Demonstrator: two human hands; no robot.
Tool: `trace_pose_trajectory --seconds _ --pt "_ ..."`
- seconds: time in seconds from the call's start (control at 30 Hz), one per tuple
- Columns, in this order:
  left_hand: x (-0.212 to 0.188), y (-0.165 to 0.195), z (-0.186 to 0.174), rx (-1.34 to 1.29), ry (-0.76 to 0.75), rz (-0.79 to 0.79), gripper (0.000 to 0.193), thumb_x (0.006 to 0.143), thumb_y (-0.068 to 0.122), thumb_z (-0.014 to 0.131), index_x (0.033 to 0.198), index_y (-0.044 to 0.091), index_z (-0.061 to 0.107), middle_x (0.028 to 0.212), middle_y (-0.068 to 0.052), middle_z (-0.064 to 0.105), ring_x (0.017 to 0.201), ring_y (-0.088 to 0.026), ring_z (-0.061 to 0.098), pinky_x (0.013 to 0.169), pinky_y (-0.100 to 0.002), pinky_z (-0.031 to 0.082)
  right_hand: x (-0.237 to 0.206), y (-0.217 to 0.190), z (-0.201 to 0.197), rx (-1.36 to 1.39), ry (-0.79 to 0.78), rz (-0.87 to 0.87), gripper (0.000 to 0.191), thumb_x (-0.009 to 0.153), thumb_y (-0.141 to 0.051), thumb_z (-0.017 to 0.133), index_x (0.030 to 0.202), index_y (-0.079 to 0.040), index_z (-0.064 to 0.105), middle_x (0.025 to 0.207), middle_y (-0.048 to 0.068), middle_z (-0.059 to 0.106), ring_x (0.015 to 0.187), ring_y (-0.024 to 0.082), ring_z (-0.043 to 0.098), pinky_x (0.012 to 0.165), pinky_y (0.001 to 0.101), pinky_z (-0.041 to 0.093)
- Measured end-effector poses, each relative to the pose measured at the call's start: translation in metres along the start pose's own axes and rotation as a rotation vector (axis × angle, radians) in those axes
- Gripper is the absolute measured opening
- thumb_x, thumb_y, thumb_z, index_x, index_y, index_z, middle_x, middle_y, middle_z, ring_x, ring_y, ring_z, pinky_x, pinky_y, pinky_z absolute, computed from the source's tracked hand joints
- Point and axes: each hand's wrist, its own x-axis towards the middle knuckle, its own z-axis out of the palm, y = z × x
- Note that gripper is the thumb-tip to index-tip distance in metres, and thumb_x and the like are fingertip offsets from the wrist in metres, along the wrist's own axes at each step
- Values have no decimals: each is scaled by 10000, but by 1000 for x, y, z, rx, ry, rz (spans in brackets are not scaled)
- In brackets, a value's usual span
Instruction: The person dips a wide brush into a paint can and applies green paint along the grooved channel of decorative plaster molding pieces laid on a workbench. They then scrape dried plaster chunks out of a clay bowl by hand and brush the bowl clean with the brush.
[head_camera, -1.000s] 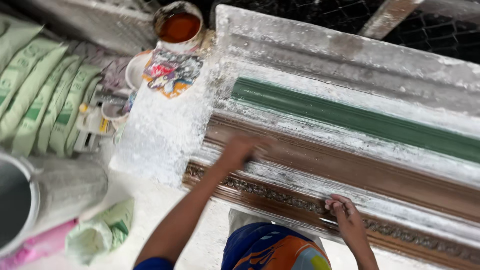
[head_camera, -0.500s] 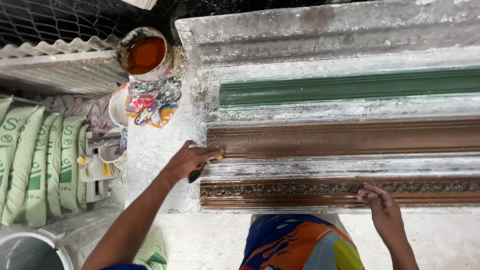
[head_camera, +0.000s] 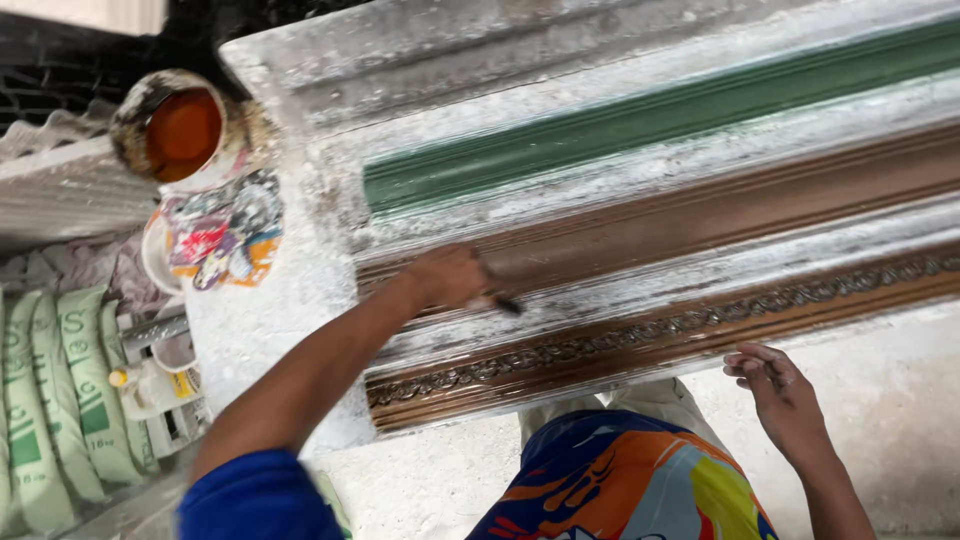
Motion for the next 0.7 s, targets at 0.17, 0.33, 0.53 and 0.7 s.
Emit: trace_pose_trajectory --seconds 0.17,0.33,0.53,0.7 --pt "146 54 -40 86 95 168 148 884 287 686 914 159 753 925 -86 748 961 -300 690 967 -439 523 -8 33 -33 31 14 11 357 1064 -211 502 1342 -6 593 1132 117 729 1046 190 687 920 345 539" --pt "275 109 -77 198 131 291 309 917 441 720 941 136 758 902 -97 735 916 -305 695 943 -435 515 -7 86 -84 175 62 42 361 1048 -199 510 1350 -15 584 1138 116 729 1049 181 688 912 342 546" --pt "420 196 -140 102 200 310 497 865 344 694 1350 248 646 840 -116 745 839 -317 696 889 -466 490 -3 158 -177 307 172 78 367 1025 -187 523 1348 -21 578 1161 114 729 1049 180 687 907 346 544" --pt "550 263 -187 216 159 265 377 925 456 677 1151 157 712 862 -147 743 850 -347 696 866 -485 517 26 217 -297 303 227 175 366 1025 -185 520 1338 -7 586 1155 123 738 1057 197 700 912 350 547"
